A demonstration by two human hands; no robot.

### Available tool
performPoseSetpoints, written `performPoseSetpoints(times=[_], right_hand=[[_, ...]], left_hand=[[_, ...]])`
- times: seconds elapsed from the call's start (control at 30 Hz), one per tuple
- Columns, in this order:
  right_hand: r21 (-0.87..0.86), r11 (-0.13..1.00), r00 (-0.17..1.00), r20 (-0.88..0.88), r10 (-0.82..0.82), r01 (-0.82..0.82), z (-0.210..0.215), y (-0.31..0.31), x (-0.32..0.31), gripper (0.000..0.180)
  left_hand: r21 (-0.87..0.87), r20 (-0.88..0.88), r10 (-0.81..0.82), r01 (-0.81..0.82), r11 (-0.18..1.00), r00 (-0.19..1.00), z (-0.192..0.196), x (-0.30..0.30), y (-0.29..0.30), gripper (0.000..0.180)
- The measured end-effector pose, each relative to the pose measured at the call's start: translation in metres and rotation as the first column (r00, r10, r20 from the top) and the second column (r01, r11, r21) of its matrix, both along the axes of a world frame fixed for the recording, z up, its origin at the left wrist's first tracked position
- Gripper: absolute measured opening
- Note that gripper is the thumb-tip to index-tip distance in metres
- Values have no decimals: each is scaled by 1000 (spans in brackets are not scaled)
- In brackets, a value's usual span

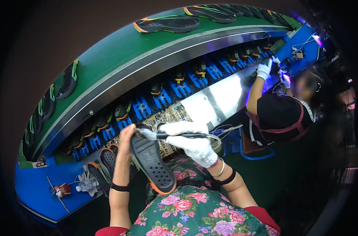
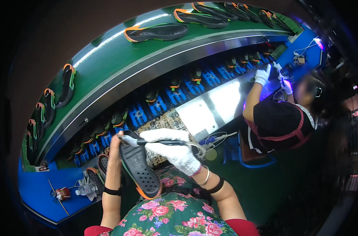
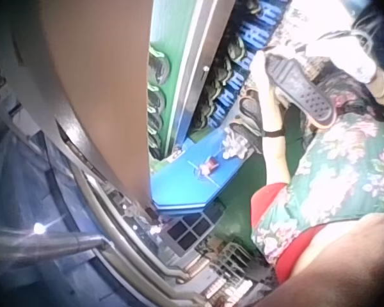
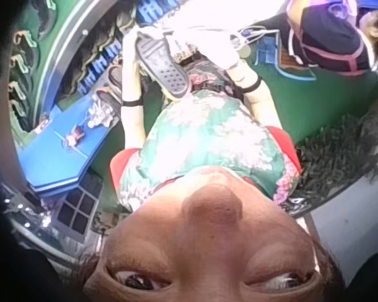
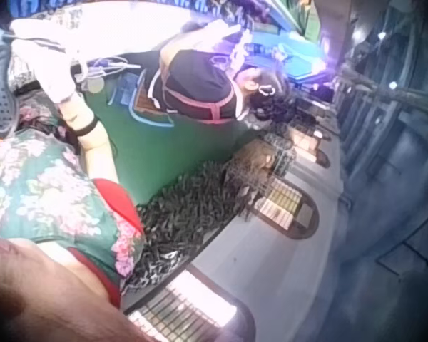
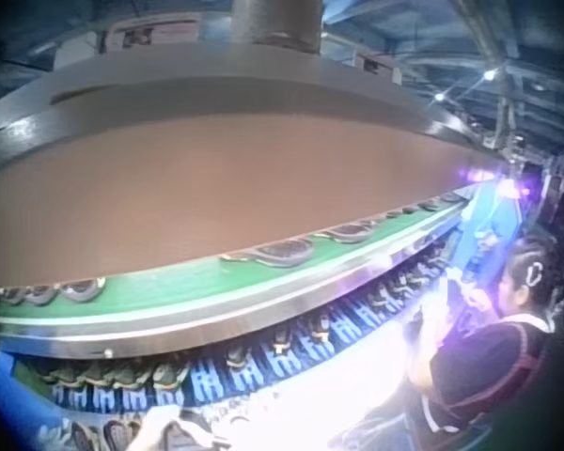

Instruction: Apply a cleaning agent or primer to shoe soles using a brush and cloth on an assembly line.

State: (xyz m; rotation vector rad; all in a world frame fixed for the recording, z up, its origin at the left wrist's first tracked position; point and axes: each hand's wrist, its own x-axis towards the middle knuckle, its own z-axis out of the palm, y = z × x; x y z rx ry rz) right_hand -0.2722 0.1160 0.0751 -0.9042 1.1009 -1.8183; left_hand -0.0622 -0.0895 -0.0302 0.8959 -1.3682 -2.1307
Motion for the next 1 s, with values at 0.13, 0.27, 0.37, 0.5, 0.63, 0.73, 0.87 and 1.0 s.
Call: performPoseSetpoints(times=[0.13,0.27,0.37,0.5,0.63,0.73,0.87,1.0], right_hand=[[45,999,998,-68,-8,11,1,-4,2,28],[144,985,991,-105,-83,97,4,1,-5,30],[282,956,996,26,-85,74,13,9,-4,27],[173,982,991,-122,-57,78,18,9,-4,23],[-86,981,862,-469,-194,174,9,-1,-4,17],[-134,970,761,-603,-241,201,16,-4,-6,18],[-225,957,563,-774,-289,182,20,-9,-11,27],[-265,952,387,-871,-304,152,24,-9,-12,36]], left_hand=[[455,-48,76,-46,889,996,-24,-20,65,94],[566,-608,-92,512,647,789,5,-30,116,127],[643,-543,-94,485,593,834,14,-30,125,126],[794,-409,121,288,536,904,48,-51,118,119],[809,-368,238,183,559,899,61,-56,113,112],[833,-354,314,144,535,881,75,-60,118,106],[783,-411,334,141,606,848,70,-57,123,96],[707,-510,258,229,670,821,48,-55,128,91]])
